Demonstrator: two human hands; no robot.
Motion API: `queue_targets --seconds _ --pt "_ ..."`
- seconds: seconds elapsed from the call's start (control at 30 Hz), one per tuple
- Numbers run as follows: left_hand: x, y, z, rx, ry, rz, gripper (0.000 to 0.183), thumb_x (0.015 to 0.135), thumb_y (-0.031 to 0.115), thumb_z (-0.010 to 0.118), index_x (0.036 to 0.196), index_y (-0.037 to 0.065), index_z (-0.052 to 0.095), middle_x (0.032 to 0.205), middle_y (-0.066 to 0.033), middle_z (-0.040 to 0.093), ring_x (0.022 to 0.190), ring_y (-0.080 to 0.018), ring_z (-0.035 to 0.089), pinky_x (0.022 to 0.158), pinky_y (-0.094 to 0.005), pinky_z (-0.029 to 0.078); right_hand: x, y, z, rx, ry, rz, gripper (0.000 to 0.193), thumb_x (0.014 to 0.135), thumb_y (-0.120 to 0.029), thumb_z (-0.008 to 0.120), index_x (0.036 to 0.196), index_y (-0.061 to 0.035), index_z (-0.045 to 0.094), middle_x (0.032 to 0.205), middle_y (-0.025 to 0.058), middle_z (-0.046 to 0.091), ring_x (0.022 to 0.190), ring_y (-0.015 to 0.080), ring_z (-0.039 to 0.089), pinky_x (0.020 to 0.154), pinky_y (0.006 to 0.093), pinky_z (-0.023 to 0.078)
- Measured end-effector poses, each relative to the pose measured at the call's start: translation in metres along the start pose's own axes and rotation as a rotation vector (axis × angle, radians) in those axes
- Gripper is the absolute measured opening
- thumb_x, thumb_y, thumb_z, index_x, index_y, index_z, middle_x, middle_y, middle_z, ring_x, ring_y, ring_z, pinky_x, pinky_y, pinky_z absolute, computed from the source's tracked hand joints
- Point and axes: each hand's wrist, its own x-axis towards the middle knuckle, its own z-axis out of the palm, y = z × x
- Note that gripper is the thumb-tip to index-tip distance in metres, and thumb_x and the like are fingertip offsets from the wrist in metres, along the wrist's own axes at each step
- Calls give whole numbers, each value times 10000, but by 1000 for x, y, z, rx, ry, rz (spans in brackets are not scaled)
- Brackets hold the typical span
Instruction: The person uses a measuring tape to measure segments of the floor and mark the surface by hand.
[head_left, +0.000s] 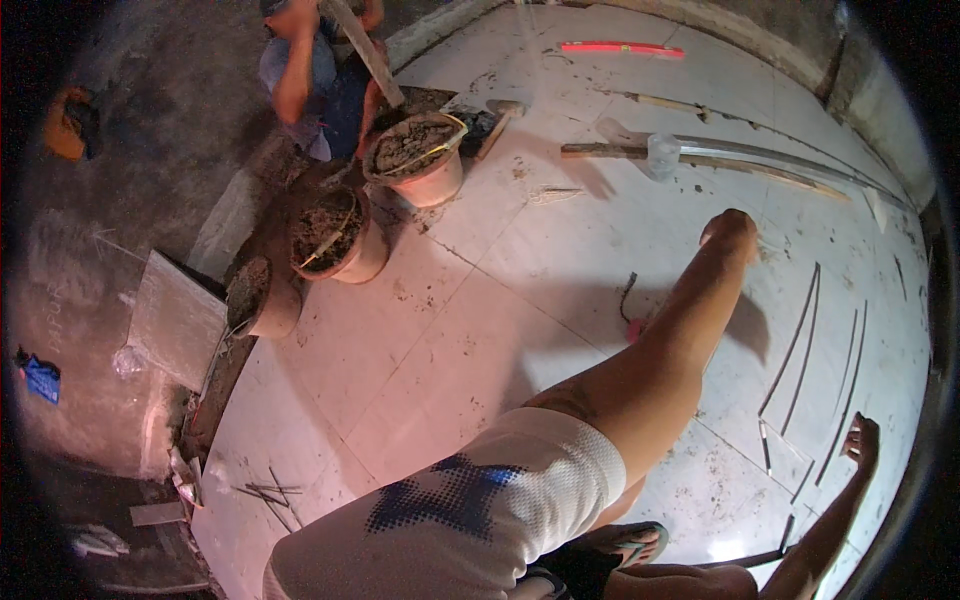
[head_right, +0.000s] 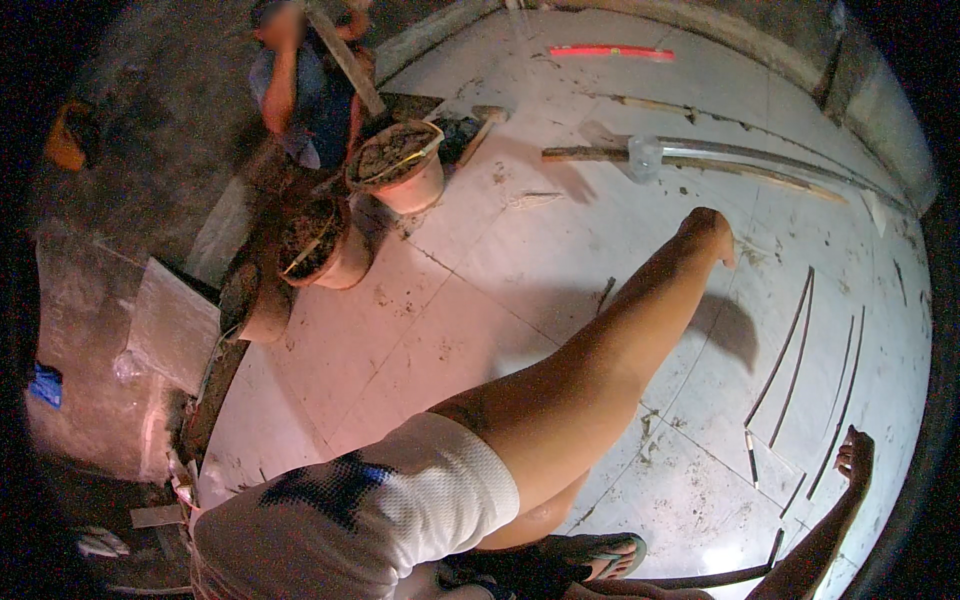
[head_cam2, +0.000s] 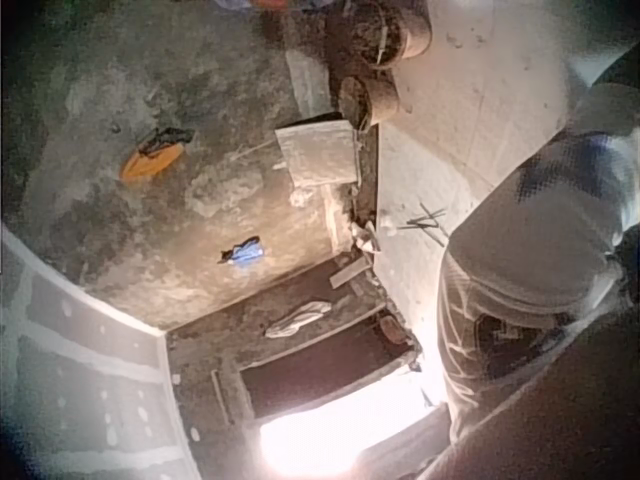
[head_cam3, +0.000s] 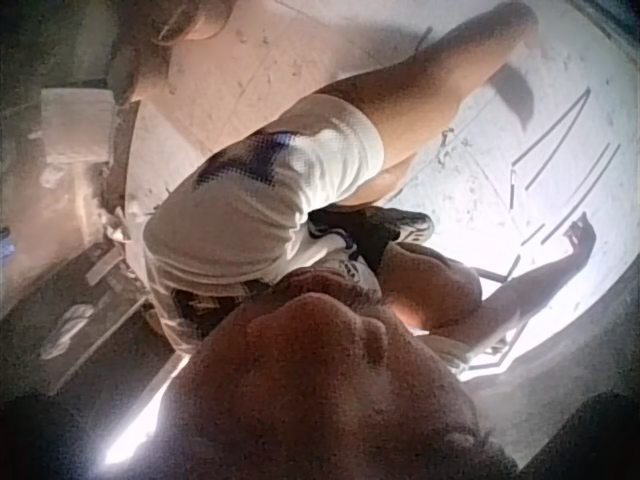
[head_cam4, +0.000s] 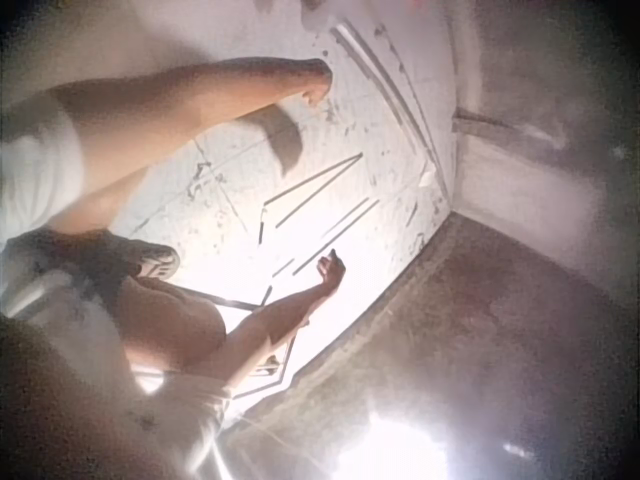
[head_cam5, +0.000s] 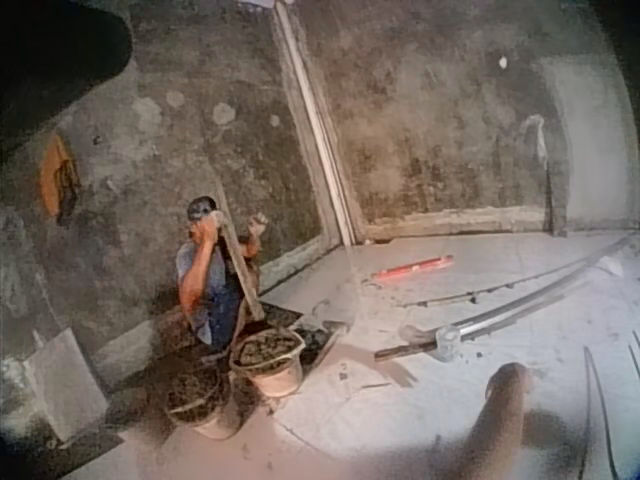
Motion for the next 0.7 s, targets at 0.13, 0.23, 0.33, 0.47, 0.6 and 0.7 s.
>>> queue_targets --seconds 0.13,0.23,0.33,0.47,0.6,0.7 --pt "6 -9 -3 -19 -79 -56 622 742 486 638 1198 75 535 1276 -86 496 1140 -263 492 987 -372 369 3 -3 8 32 -2 -22 379 763 -525 579 808 -160 488 597 -7 473 430 94 398 429 281 319" --pt "2 -5 2 11 40 -7 619 737 485 642 1189 74 542 1263 -96 506 1131 -265 500 984 -373 370 13 7 -1 39 -46 -16 391 760 -531 587 803 -155 490 569 -17 448 404 87 370 394 260 287" --pt "-3 -7 3 -11 99 -11 618 732 482 646 1181 68 546 1249 -102 517 1118 -267 510 980 -374 373 24 12 -3 44 -61 -19 394 763 -532 587 800 -151 493 552 -13 451 393 94 381 374 256 280" --pt "1 -11 8 -43 214 43 554 693 380 707 1128 61 579 1181 -124 560 1066 -302 543 903 -425 433 28 12 0 25 -56 -17 411 765 -541 582 817 -143 492 590 4 489 429 111 433 409 284 330" --pt "7 -6 5 -66 160 -4 508 674 298 752 1096 60 599 1122 -142 592 1017 -331 572 831 -471 491 24 9 -1 -32 -56 -12 428 773 -545 568 850 -132 489 658 21 527 491 132 482 482 337 381" --pt "16 -13 2 -56 75 -39 533 693 320 739 1131 62 575 1139 -137 582 1022 -326 568 846 -474 481 26 5 5 -19 -100 -12 427 774 -549 563 850 -136 489 661 16 526 494 129 478 493 338 378"
